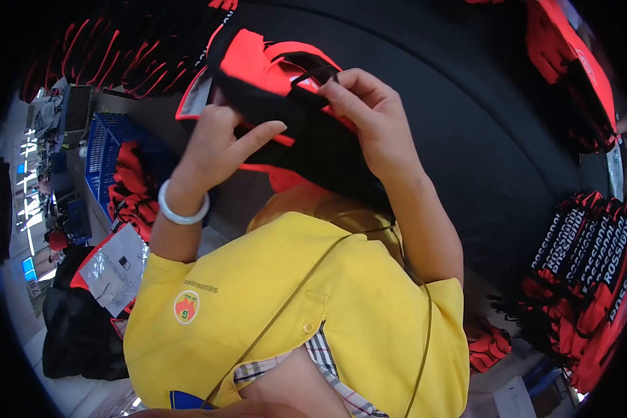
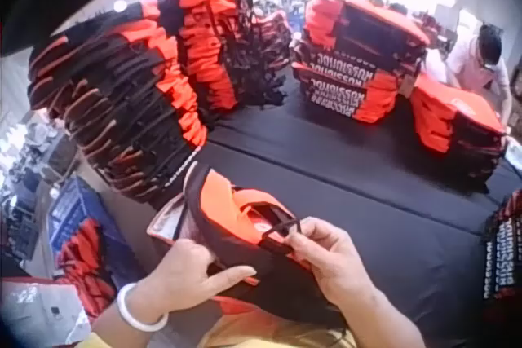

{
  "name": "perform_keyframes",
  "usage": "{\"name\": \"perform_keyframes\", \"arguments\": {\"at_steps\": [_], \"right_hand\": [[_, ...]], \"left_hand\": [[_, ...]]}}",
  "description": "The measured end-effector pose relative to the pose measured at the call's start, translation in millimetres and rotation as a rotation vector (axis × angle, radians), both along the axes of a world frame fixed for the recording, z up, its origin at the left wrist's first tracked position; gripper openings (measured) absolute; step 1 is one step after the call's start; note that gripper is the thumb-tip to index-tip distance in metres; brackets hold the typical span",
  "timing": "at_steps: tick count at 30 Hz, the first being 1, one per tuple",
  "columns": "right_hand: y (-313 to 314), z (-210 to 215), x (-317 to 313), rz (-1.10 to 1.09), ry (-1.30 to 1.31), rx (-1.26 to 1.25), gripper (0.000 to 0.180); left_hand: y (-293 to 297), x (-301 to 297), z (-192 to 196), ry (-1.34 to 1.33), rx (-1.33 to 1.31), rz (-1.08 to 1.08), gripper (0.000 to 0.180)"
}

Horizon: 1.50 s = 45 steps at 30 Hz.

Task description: The person is inspecting and folding red Rossignol bags at a factory workstation.

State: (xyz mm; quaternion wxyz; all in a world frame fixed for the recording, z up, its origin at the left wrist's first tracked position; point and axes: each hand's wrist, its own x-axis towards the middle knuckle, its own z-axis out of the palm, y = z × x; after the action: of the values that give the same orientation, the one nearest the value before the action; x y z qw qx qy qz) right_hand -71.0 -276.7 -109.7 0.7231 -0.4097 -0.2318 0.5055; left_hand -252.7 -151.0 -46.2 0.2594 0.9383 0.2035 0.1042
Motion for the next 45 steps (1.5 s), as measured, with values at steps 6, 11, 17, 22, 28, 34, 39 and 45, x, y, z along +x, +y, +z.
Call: {"name": "perform_keyframes", "arguments": {"at_steps": [6,11,17,22,28,34,39,45], "right_hand": [[-29,-8,51,-0.239,0.167,0.08,0.002],[-71,-18,96,-0.43,0.097,0.106,0.007],[-75,79,95,-0.627,-1.026,-0.056,0.026],[-47,172,46,-0.061,-1.132,-0.151,0.026],[-122,186,68,-0.304,-1.369,-0.197,0.022],[-151,170,116,-0.432,-1.506,-0.388,0.027],[-140,161,134,-0.372,-1.523,-0.385,0.029],[-132,145,156,-0.415,-1.512,-0.417,0.035]], "left_hand": [[82,-23,22,0.163,-0.118,-0.067,0.026],[108,-11,14,-0.182,0.071,-0.182,0.022],[51,66,48,-0.58,-0.249,-0.301,0.018],[14,107,92,-0.427,-0.4,-0.571,0.025],[92,95,71,0.113,-0.179,-0.498,0.038],[60,87,68,-0.128,-1.4,-0.547,0.035],[34,74,78,0.093,-1.293,-0.414,0.029],[5,73,71,-0.304,-1.638,-0.458,0.026]]}}
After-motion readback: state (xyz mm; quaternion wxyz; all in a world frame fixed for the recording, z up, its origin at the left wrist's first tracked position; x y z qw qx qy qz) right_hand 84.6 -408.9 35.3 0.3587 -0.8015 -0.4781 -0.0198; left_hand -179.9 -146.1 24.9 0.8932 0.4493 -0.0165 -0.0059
